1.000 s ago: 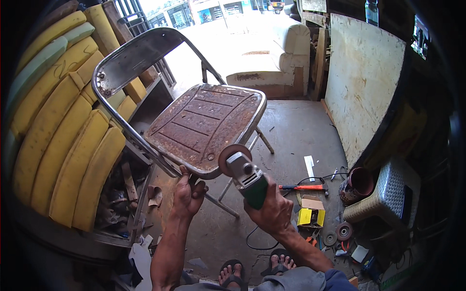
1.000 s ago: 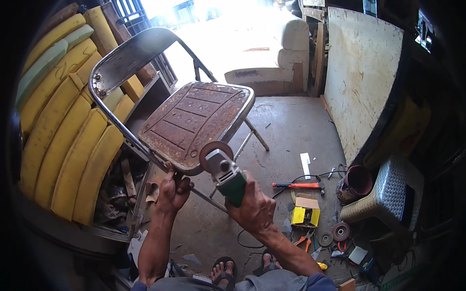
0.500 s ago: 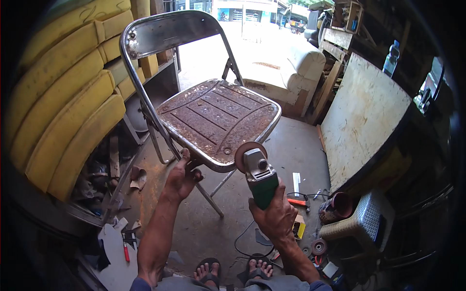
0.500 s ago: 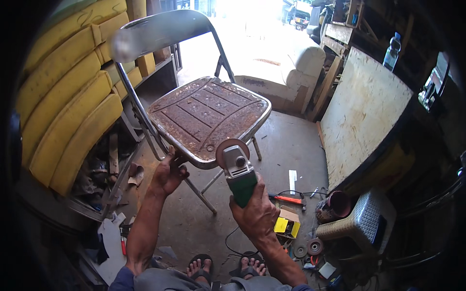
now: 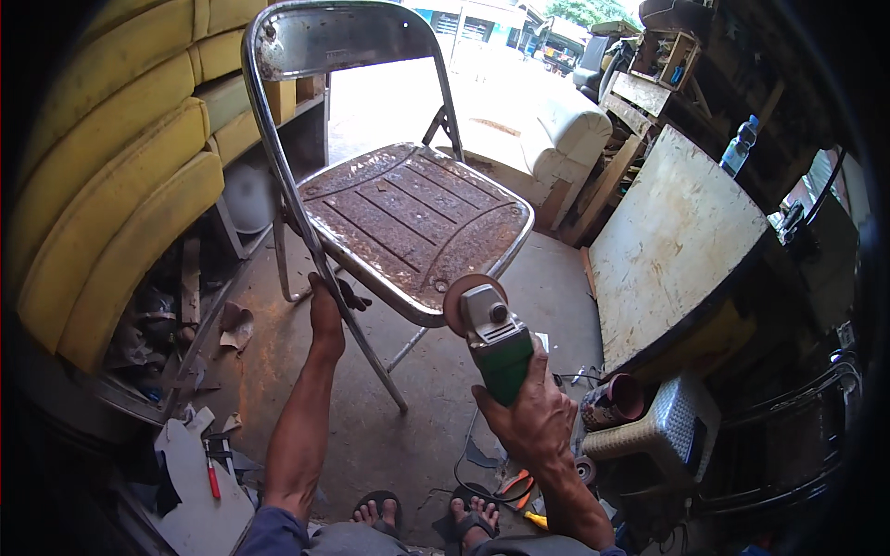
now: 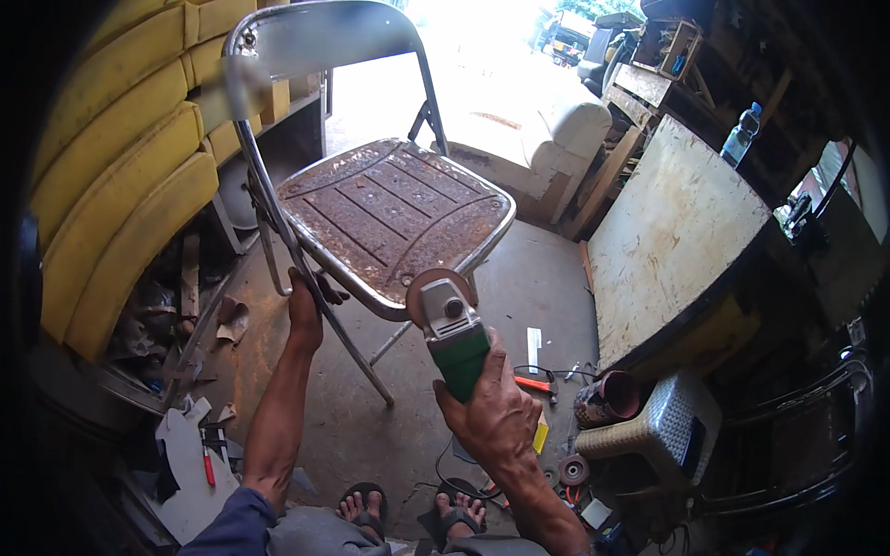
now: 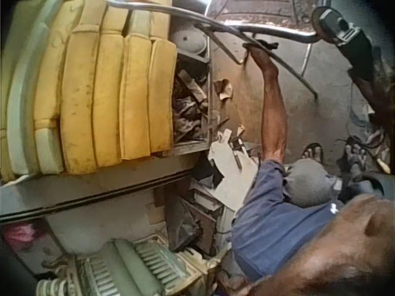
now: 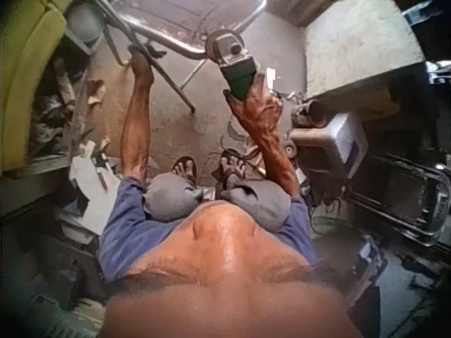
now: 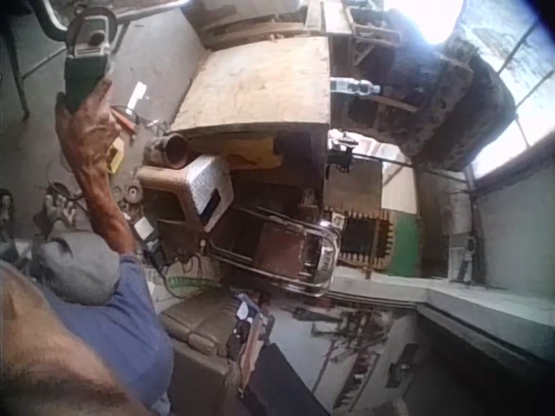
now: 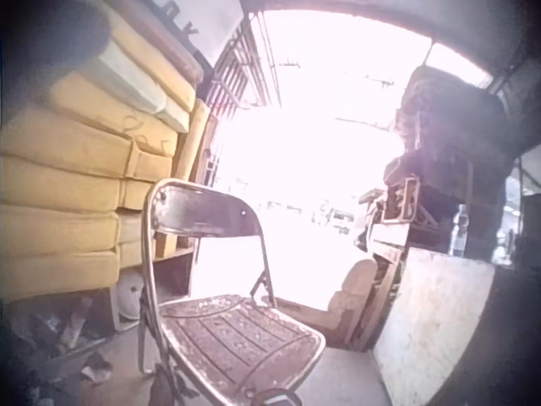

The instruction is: The person uses a handheld angle grinder to remove rust from the metal frame and seat of a folding chair.

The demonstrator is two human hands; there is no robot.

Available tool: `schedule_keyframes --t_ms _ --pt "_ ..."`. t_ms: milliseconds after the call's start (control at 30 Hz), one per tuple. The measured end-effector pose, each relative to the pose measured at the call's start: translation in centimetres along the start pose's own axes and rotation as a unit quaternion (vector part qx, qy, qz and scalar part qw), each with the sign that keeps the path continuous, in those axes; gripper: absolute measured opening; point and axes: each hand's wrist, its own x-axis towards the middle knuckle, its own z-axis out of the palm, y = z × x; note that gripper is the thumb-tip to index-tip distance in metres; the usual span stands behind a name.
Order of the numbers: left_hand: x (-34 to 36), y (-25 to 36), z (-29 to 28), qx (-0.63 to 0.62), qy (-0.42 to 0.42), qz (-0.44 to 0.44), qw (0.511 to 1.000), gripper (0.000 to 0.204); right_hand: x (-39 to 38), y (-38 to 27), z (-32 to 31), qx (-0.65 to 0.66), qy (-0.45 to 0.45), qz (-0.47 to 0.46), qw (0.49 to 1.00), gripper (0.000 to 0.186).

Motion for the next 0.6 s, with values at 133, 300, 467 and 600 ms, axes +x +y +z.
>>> schedule_keyframes --t_ms 133,300,467,600 --pt "-0.8 -0.5 0.6 0.031 -0.011 0.006 0.999 0.07 0.2 0.4 -0.4 0.006 -0.018 0.068 0.998 0.094" --pt "-2.0 -0.6 1.6 0.028 -0.026 -0.014 0.999 0.073 0.3 -1.5 -1.2 -0.015 -0.041 0.067 0.997 0.093" --pt "-3.5 -1.3 4.4 0.051 -0.044 -0.058 0.996 0.074 0.4 -0.2 -2.0 -0.014 -0.009 0.141 0.99 0.095" --pt "-4.7 -4.2 6.8 0.054 -0.088 -0.058 0.993 0.072 0.7 -0.4 -2.1 -0.041 -0.009 0.126 0.991 0.096"
